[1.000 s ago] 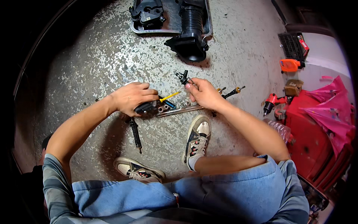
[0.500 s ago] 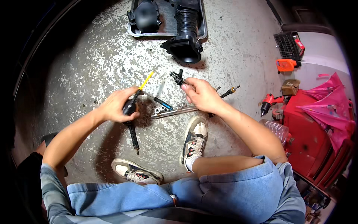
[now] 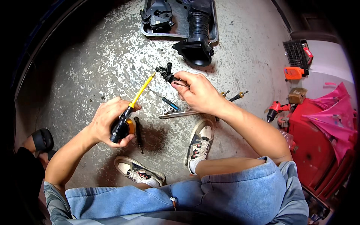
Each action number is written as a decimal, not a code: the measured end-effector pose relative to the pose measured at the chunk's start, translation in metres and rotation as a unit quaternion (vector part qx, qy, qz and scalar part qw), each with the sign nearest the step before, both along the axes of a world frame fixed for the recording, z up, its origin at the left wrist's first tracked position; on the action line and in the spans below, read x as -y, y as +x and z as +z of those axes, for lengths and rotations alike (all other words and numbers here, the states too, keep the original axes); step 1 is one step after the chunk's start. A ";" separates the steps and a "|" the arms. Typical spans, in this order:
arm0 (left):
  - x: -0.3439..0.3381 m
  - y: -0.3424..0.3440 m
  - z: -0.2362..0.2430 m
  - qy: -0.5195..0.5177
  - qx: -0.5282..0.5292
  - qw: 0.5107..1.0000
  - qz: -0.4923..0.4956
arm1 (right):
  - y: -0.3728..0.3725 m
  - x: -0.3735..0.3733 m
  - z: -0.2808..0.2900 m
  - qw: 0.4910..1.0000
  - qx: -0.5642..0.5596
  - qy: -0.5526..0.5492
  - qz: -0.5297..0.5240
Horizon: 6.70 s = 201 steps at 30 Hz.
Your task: The person services fuel injectors by removing small clips, cleaning the components with a tool and a cloth, and then reassembling them onto a metal fuel rail.
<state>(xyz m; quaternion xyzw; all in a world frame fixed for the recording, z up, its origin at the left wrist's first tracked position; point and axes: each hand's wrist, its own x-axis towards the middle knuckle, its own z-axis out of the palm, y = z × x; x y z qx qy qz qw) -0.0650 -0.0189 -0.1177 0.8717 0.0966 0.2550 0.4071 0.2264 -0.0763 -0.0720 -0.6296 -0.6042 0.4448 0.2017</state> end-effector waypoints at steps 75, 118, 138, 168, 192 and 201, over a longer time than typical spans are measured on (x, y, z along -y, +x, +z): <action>-0.007 0.067 0.033 -0.195 -0.059 0.947 0.246 | 0.021 0.021 0.038 0.985 0.072 0.069 0.144; 0.100 0.096 -0.137 -0.118 -0.293 0.931 0.185 | -0.003 -0.002 -0.060 0.727 0.387 0.004 0.567; 0.108 0.094 -0.149 -0.104 -0.236 0.940 0.223 | -0.009 0.001 -0.061 0.695 0.429 -0.074 0.572; 0.108 0.091 -0.159 -0.111 -0.218 0.940 0.238 | -0.038 -0.008 -0.069 0.598 0.480 -0.218 0.604; 0.107 0.092 -0.150 -0.129 -0.234 0.939 0.218 | -0.035 -0.010 -0.083 0.586 0.462 -0.214 0.630; 0.106 0.096 -0.146 -0.129 -0.271 0.927 0.224 | -0.033 -0.015 -0.080 0.555 0.470 -0.134 0.673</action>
